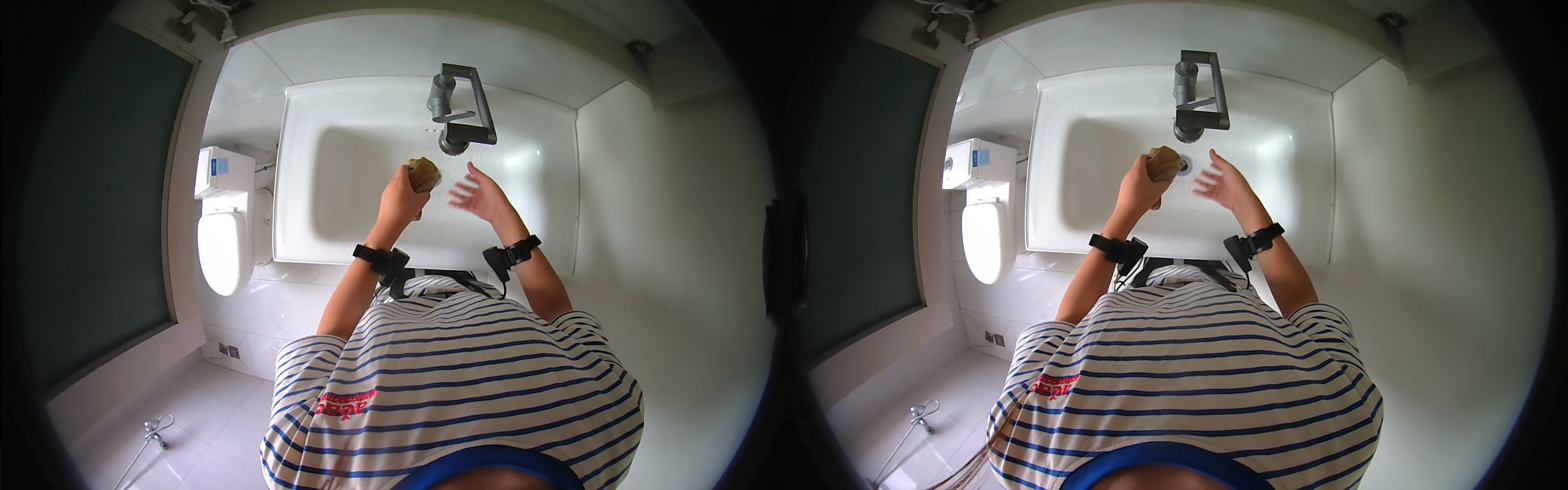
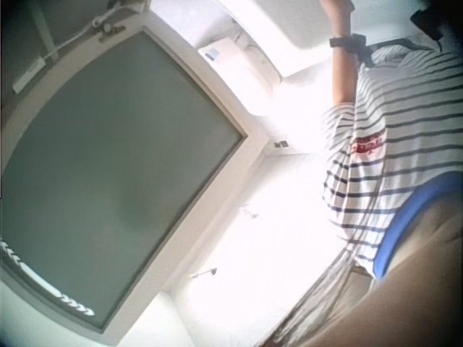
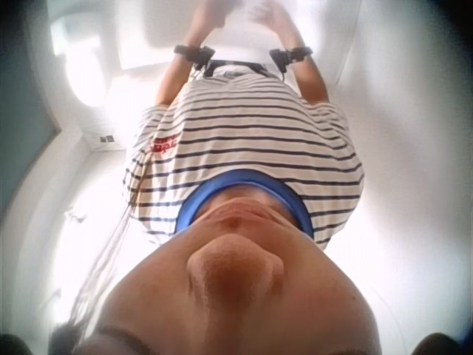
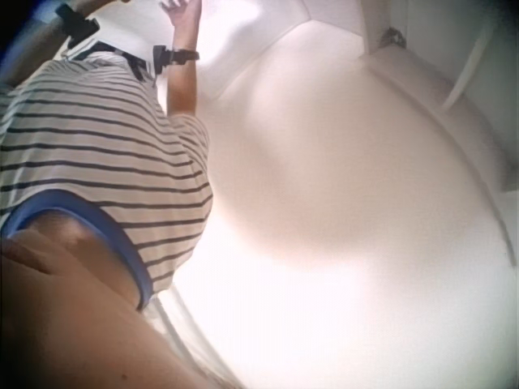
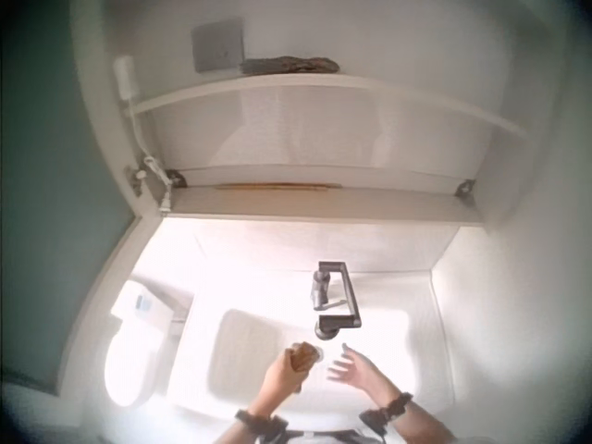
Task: The person wipes the inside of a bathroom cabinet shelf with a cloth and then uses the same cloth to wipe down the faucet and base of the sink.
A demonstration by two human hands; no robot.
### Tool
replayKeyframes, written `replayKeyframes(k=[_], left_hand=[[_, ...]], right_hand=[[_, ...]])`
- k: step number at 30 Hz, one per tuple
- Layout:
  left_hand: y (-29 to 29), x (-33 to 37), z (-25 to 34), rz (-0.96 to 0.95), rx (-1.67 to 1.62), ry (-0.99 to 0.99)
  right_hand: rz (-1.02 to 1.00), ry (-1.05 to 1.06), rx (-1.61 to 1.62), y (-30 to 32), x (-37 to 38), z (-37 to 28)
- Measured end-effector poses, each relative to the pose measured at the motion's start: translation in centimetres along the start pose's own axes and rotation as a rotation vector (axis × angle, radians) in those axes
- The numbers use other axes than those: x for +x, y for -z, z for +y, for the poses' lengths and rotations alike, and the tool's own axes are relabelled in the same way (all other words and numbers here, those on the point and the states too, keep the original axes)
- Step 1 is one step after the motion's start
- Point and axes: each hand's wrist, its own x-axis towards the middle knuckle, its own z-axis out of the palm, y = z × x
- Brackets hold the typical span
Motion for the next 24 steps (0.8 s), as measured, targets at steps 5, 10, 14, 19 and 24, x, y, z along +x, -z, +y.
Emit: replayKeyframes(k=[5,10,14,19,24], left_hand=[[-0.9,-0.5,2.1,-0.136,0.339,-0.344],[-6.0,-2.1,0.7,-0.151,0.707,-0.739],[-6.0,-2.4,-0.9,-0.163,0.537,-0.995],[-6.9,-3.6,0.0,-0.169,0.813,-0.705],[-7.6,-2.1,-0.2,-0.362,0.383,-0.296]], right_hand=[[-0.19,-0.117,0.065,-1.1,-0.9,1.2],[-0.351,0.221,0.246,2.0,2.8,5.4],[-0.485,-0.005,0.368,3.8,0.9,8.1],[-0.144,0.157,0.498,3.5,1.4,8.0],[0.176,0.346,0.488,2.7,4.1,7.1]])
